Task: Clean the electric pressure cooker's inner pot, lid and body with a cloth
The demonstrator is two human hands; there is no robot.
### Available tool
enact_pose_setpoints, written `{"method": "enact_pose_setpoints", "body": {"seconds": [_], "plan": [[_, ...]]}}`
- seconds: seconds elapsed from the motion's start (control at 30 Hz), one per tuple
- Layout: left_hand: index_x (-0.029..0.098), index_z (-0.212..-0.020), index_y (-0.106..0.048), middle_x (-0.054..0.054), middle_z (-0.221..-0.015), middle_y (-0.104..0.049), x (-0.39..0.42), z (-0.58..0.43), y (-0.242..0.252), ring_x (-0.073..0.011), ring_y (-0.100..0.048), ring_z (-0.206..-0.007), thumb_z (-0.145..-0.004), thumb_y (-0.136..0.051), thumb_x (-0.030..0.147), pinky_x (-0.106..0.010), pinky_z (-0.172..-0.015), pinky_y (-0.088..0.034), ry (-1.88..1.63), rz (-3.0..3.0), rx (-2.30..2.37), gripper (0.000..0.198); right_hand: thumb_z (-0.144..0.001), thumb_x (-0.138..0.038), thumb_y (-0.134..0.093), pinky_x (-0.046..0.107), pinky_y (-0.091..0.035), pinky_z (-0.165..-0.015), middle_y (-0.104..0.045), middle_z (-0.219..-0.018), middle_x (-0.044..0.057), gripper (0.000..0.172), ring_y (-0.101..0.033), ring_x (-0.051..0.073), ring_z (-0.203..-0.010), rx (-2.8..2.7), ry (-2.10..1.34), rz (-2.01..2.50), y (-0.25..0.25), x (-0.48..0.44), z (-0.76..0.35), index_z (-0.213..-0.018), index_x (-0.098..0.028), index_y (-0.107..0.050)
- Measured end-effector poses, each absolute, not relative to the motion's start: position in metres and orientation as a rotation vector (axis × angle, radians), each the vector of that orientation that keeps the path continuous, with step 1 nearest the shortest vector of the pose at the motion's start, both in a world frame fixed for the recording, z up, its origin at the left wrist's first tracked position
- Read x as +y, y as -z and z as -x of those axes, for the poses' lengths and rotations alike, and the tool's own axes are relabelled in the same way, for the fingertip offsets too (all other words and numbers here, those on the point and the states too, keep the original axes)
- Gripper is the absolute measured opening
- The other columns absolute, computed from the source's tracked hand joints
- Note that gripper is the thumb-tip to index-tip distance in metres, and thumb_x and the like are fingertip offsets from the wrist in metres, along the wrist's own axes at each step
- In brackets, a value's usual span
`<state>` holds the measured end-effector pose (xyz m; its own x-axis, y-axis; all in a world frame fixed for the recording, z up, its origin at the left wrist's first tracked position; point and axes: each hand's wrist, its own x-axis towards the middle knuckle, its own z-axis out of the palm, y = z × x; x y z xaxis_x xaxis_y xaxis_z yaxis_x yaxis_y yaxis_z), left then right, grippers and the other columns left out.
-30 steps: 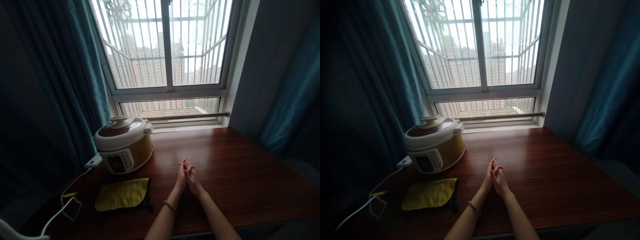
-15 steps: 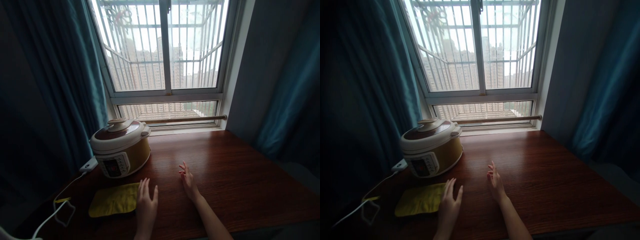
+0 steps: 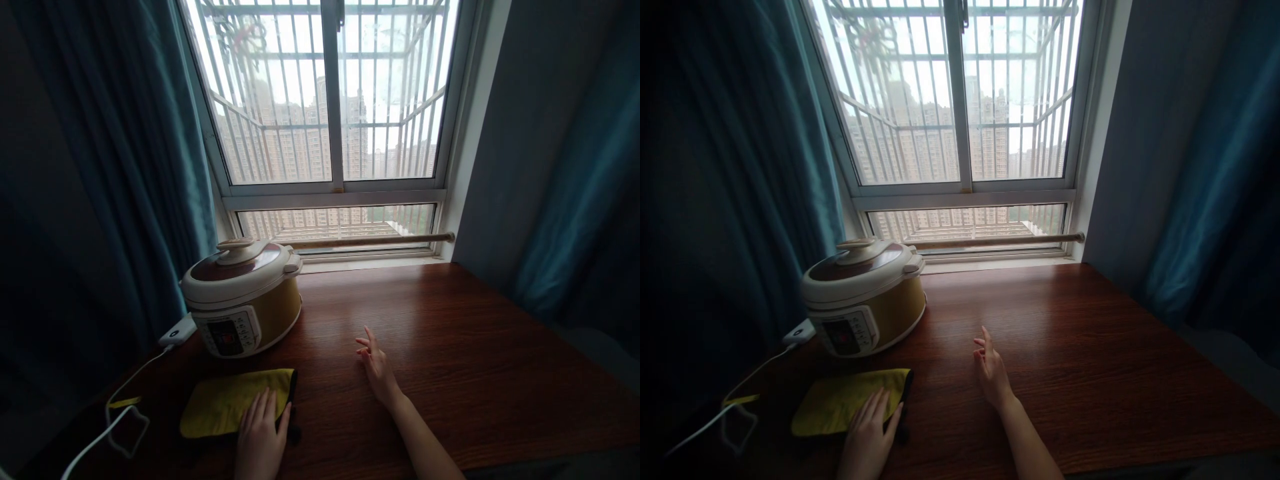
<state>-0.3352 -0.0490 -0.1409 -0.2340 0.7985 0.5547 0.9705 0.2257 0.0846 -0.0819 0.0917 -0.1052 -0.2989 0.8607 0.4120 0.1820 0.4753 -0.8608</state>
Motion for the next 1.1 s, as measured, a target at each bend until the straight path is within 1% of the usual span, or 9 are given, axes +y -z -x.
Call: {"method": "enact_pose_setpoints", "body": {"seconds": [0.13,0.3,0.4,0.5,0.63,0.73,0.83,1.0,1.1], "plan": [[0.014,-0.109,-0.063,-0.011,-0.116,-0.062,-0.053,0.331,0.132,-0.0274,-0.055,-0.111,-0.081,-0.047,0.046,-0.043,-0.093,-0.046,0.593,1.814,-2.006,0.046,-0.09,-0.053,-0.029,0.034,-0.049,-0.081,-0.057,-0.118,0.012,0.062,-0.061,0.019,-0.091,-1.762,-0.895,0.899,0.107,0.092,0.08,-0.141,-0.019,-0.019],[0.034,-0.121,-0.053,0.002,-0.126,-0.055,-0.063,0.322,0.113,-0.0225,-0.049,-0.119,-0.085,-0.046,0.036,-0.046,-0.099,-0.041,0.456,2.274,-1.725,0.036,-0.091,-0.046,-0.032,0.036,-0.049,-0.083,-0.058,-0.115,0.012,0.055,-0.061,0.02,-0.095,-1.808,-0.819,0.913,0.103,0.09,0.079,-0.138,-0.017,-0.026],[0.031,-0.123,-0.052,0.0,-0.129,-0.052,-0.063,0.321,0.113,-0.0248,-0.044,-0.123,-0.085,-0.045,0.032,-0.05,-0.101,-0.037,0.498,2.172,-1.755,0.038,-0.09,-0.037,-0.038,0.038,-0.045,-0.091,-0.059,-0.114,0.013,0.045,-0.056,0.021,-0.105,-1.936,-0.624,0.867,0.089,0.079,0.085,-0.13,-0.016,-0.04],[0.021,-0.119,-0.057,-0.006,-0.125,-0.056,-0.06,0.325,0.121,-0.0277,-0.049,-0.118,-0.084,-0.046,0.032,-0.051,-0.098,-0.039,0.581,1.95,-1.91,0.038,-0.089,-0.026,-0.04,0.035,-0.042,-0.097,-0.059,-0.115,0.01,0.033,-0.052,0.02,-0.11,-2.158,-0.464,0.67,0.072,0.058,0.105,-0.118,-0.017,-0.053],[0.028,-0.12,-0.055,-0.003,-0.123,-0.058,-0.06,0.325,0.118,-0.0243,-0.052,-0.116,-0.085,-0.044,0.03,-0.052,-0.101,-0.034,0.543,2.157,-1.902,0.037,-0.088,-0.02,-0.04,0.028,-0.036,-0.103,-0.058,-0.118,0.007,0.031,-0.046,0.016,-0.118,-2.413,-0.42,0.343,0.061,0.03,0.147,-0.115,-0.016,-0.056],[0.033,-0.124,-0.05,-0.003,-0.126,-0.056,-0.065,0.322,0.108,-0.0232,-0.049,-0.119,-0.085,-0.043,0.029,-0.056,-0.105,-0.026,0.483,2.359,-1.821,0.04,-0.088,-0.031,-0.045,0.028,-0.034,-0.104,-0.05,-0.129,0.01,0.043,-0.042,0.02,-0.123,-2.528,-0.472,0.298,0.069,0.018,0.171,-0.126,-0.012,-0.047],[0.031,-0.127,-0.047,-0.005,-0.129,-0.053,-0.068,0.322,0.107,-0.0233,-0.047,-0.121,-0.085,-0.041,0.026,-0.057,-0.106,-0.023,0.486,2.367,-1.847,0.043,-0.088,-0.043,-0.042,0.033,-0.032,-0.105,-0.042,-0.136,0.014,0.058,-0.039,0.024,-0.125,-2.578,-0.581,0.444,0.081,0.013,0.175,-0.134,-0.009,-0.037],[0.026,-0.13,-0.044,-0.008,-0.131,-0.051,-0.066,0.326,0.118,-0.0242,-0.043,-0.124,-0.083,-0.043,0.024,-0.057,-0.104,-0.026,0.681,2.161,-1.945,0.046,-0.076,-0.064,-0.048,0.052,-0.013,-0.109,-0.022,-0.145,0.019,0.089,-0.012,0.036,-0.135,-2.628,-0.561,0.556,0.09,0.012,0.149,-0.14,-0.008,-0.026],[0.022,-0.135,-0.035,-0.01,-0.132,-0.05,-0.064,0.325,0.121,-0.0228,-0.044,-0.124,-0.084,-0.042,0.025,-0.055,-0.105,-0.026,0.813,1.999,-2.023,0.051,-0.07,-0.067,-0.052,0.061,-0.008,-0.106,-0.018,-0.146,0.016,0.092,-0.004,0.042,-0.134,-2.615,-0.499,0.717,0.096,0.02,0.126,-0.14,-0.012,-0.03]]}}
